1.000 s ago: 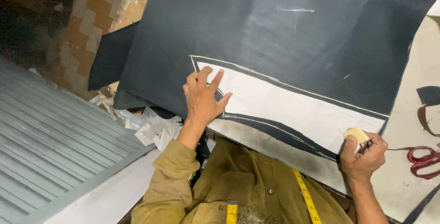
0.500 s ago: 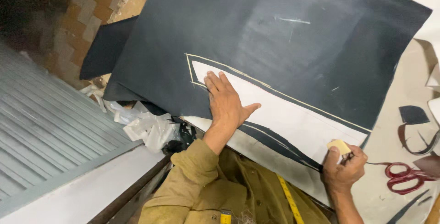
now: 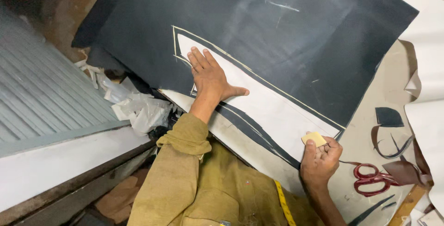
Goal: The person places a white paper pattern on a large black fabric sheet, traces the outline with chalk, and then cuts the fabric along the marked lines using scissors. The cut piece is separated and set aside.
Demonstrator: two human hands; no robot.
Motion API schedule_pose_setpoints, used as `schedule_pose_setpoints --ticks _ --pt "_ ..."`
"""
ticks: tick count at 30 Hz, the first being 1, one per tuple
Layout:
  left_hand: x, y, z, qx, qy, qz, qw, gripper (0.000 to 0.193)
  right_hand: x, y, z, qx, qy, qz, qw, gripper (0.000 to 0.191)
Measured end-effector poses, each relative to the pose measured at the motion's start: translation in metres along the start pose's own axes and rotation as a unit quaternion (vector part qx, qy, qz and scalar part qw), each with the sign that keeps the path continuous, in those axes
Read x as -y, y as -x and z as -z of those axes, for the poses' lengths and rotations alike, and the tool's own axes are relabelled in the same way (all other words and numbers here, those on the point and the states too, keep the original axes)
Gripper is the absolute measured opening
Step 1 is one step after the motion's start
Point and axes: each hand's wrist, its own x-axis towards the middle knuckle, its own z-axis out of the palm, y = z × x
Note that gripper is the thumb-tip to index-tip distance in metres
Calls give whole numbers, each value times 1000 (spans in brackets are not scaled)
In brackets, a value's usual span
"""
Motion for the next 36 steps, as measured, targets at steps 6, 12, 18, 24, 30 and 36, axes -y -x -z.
schedule_pose_setpoints --ticks 6,12,18,24,30,36 --pt "1 4 2 -17 24 -7 1000 164 -1 -6 11 31 -23 -1 999 35" --pt "5 6 9 24 -63 16 998 164 -13 -2 8 41 -49 8 998 36" --pt "9 7 6 -4 -22 3 1000 164 -23 -3 8 52 -64 37 996 35" --pt "11 7 5 -13 -21 -2 1000 164 11 -10 7 45 -69 -3 997 35" --pt "10 8 10 2 -31 -1 1000 163 77 -85 -25 179 70 76 978 28" --pt "17 7 13 14 -33 4 999 165 119 -164 -146 290 65 118 948 38"
